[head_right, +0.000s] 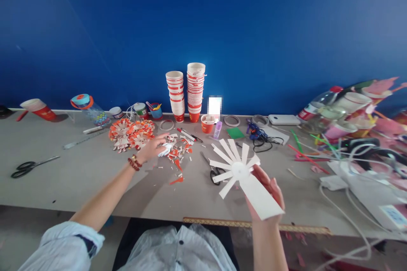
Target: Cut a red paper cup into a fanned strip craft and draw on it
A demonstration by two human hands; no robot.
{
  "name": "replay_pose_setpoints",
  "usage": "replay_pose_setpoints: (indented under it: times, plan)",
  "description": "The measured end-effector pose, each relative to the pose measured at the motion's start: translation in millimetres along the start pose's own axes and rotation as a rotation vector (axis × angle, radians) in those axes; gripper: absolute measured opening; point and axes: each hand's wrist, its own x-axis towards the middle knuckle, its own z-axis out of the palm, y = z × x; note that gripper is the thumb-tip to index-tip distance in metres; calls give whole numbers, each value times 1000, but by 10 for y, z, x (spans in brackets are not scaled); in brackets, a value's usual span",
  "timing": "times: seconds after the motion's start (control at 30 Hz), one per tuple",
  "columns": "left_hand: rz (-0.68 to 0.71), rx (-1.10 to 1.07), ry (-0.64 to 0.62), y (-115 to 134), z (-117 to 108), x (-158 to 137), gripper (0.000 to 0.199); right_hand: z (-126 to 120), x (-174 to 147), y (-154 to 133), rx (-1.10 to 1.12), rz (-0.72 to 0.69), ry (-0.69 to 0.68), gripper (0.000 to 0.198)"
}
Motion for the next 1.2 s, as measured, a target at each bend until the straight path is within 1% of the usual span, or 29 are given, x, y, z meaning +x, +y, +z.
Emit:
replay_pose_setpoints:
  times: [0.07,0.13,0.23,0.3,0.37,0.47,0.53,0.63,0.7,0.77,0.87,0.93,1.03,1.1,1.2]
  plan:
    - [4,13,-24,-19,62,106,17,34,-22,11,0,14,-3,40]
    - [47,9,-68,56,178,97,15,13,-28,10,-10,1,6,40]
    - [134,-21,-124,207,295,-75,11,-86,-11,0,-28,-22,32,41]
    - [135,-51,-94,226,260,-214,8,-144,-2,-6,-30,-13,48,42]
    - [46,-88,12,152,152,-326,10,-160,-7,-7,-29,-1,56,42]
    - [-110,-77,129,-37,-26,-441,21,-109,-30,5,-7,12,64,41]
    - [-182,-60,170,-130,-93,-495,25,-53,-43,25,8,27,54,40]
    - [-238,-45,190,-165,-120,-520,26,21,-48,72,-2,26,5,41]
    - [-268,-42,215,-151,-124,-463,26,61,-51,109,-16,23,-31,43]
    - [-295,-41,254,-145,-135,-324,26,97,-65,140,-18,35,-52,44]
    - [-333,-34,291,-180,-157,17,23,137,-107,165,-2,62,-51,42]
    - [-357,-24,286,-225,-169,276,19,139,-139,168,7,73,-49,42]
    - [-378,22,295,-280,-186,574,22,88,-175,159,23,91,-59,41]
    - [-380,84,323,-283,-188,652,29,32,-187,150,42,104,-59,41]
    - [-334,176,353,-219,-117,585,37,-31,-192,136,62,119,-32,40]
